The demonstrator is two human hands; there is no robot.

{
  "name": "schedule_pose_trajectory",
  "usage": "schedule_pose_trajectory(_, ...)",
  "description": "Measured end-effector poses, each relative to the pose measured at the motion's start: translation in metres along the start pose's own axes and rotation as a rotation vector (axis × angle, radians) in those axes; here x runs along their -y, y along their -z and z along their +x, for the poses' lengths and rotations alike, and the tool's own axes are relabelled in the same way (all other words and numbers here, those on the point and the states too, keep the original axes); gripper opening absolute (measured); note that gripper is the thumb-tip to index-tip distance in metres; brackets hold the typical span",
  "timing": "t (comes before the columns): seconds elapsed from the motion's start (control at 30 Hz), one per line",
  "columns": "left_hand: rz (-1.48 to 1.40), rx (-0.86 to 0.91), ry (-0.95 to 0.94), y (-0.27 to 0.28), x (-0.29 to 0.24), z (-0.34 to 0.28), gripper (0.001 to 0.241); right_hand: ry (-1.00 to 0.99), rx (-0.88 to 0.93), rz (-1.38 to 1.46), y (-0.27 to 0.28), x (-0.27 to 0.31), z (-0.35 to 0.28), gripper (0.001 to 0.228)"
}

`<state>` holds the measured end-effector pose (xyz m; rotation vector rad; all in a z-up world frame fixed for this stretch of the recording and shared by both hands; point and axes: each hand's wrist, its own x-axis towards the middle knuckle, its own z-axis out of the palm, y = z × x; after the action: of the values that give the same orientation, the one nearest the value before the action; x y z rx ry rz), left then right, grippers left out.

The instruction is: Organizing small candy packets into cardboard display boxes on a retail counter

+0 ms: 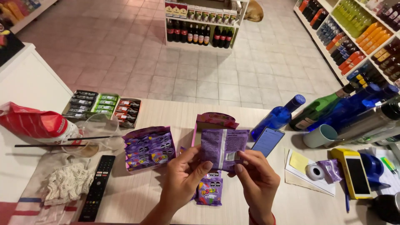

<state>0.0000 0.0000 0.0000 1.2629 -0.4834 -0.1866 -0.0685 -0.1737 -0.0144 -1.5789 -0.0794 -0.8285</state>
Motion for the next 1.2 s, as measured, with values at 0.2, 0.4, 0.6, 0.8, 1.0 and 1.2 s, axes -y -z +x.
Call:
schedule_pose_trajectory(0.2,0.020,0.002,0.036,-0.001,-0.001,-0.001,0.048,-0.002,0.002,0.000,0.003,-0.003,-0.002,0.028)
schedule_pose_trajectory(0.4,-0.037,-0.054,0.056,-0.003,0.017,0.002,0.059,-0.010,-0.006,0.058,0.001,-0.004,-0.002,0.018)
schedule_pose_trajectory(0.6,-0.416,-0.070,0.249,-0.003,0.049,0.016,0.048,-0.101,-0.063,0.149,0.006,-0.025,-0.007,0.007)
schedule_pose_trajectory(0.8,-0.716,0.209,0.549,-0.016,0.115,-0.009,0.020,-0.471,0.325,0.270,0.009,-0.037,0.003,0.078)
schedule_pose_trajectory(1.0,-0.374,0.241,0.760,-0.002,0.155,-0.053,0.044,-0.621,0.176,0.432,0.034,-0.089,-0.043,0.030)
schedule_pose_trajectory(1.2,0.683,0.211,0.744,0.028,0.159,-0.071,0.028,-0.940,-0.019,0.067,0.049,-0.124,-0.094,0.022)
